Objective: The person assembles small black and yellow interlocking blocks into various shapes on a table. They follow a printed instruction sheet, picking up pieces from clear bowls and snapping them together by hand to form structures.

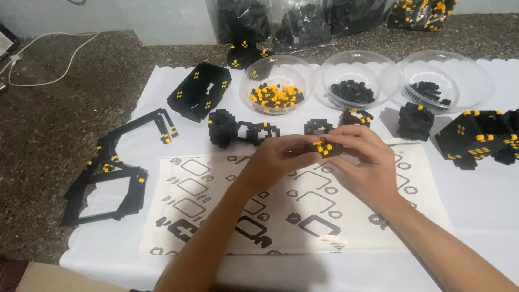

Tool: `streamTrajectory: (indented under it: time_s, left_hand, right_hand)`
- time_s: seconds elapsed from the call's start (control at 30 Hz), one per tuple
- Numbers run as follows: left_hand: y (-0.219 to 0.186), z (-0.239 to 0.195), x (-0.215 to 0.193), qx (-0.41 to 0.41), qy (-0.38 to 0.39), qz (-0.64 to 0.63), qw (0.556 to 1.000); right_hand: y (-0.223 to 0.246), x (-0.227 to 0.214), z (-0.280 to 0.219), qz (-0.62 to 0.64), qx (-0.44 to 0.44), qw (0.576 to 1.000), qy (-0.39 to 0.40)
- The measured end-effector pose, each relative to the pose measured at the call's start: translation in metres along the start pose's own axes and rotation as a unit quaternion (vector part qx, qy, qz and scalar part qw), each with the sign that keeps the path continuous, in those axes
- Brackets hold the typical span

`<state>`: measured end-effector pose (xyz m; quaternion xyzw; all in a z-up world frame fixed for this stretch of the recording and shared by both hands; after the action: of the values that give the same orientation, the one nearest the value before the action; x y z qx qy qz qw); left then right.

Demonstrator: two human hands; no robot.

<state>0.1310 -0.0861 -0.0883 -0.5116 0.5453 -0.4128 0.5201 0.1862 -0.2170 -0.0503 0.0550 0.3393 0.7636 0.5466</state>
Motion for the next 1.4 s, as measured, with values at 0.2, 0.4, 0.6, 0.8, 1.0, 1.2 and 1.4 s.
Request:
streamTrajectory:
  time_s: [0.2, 0.4, 0.6, 0.8, 1.0, 1.2, 1.4]
  left_hand:
    - [-0.011, -0.003, -0.001, -0.013, -0.007, -0.003, 1.000]
    - [-0.009, -0.002, -0.002, -0.014, -0.013, -0.019, 1.000]
    - [-0.006, -0.003, -0.002, 0.001, -0.011, -0.032, 0.999]
    - [-0.010, -0.004, 0.000, 0.058, -0.010, -0.015, 0.998]
    - [0.003, 0.005, 0.002, 0.064, -0.021, -0.030, 0.997]
    - [0.002, 0.004, 0.000, 0.085, -0.036, -0.016, 0.996]
    - [-0.014, -0.003, 0.002, 0.117, -0.057, 0.045, 0.991]
  right_hand:
    - [0.001, 0.001, 0.001, 0.006, 0.019, 1.000, -0.002]
    - [-0.004, 0.002, -0.002, 0.012, 0.000, 1.000, 0.013]
    - [-0.006, 0.003, -0.004, 0.014, -0.010, 1.000, 0.017]
    - [-0.002, 0.002, -0.001, 0.024, -0.019, 0.999, 0.013]
    - [-0.002, 0.003, -0.002, 0.027, -0.016, 0.999, 0.014]
    - [-0.018, 0.002, -0.005, 0.073, 0.055, 0.996, -0.007]
    - [-0.036, 0.014, -0.017, 0.106, 0.243, 0.964, 0.020]
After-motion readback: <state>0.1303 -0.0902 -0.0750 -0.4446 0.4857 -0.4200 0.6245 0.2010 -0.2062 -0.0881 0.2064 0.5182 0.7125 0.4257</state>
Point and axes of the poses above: each hand's wrist, its own z-axis towards the middle knuckle, its own x-axis out of the palm, y = z × x, the point moved 9 cm from there along z, towards the middle knuckle, and after that the axes turned 14 degrees about -x, right-handed, at the moved point
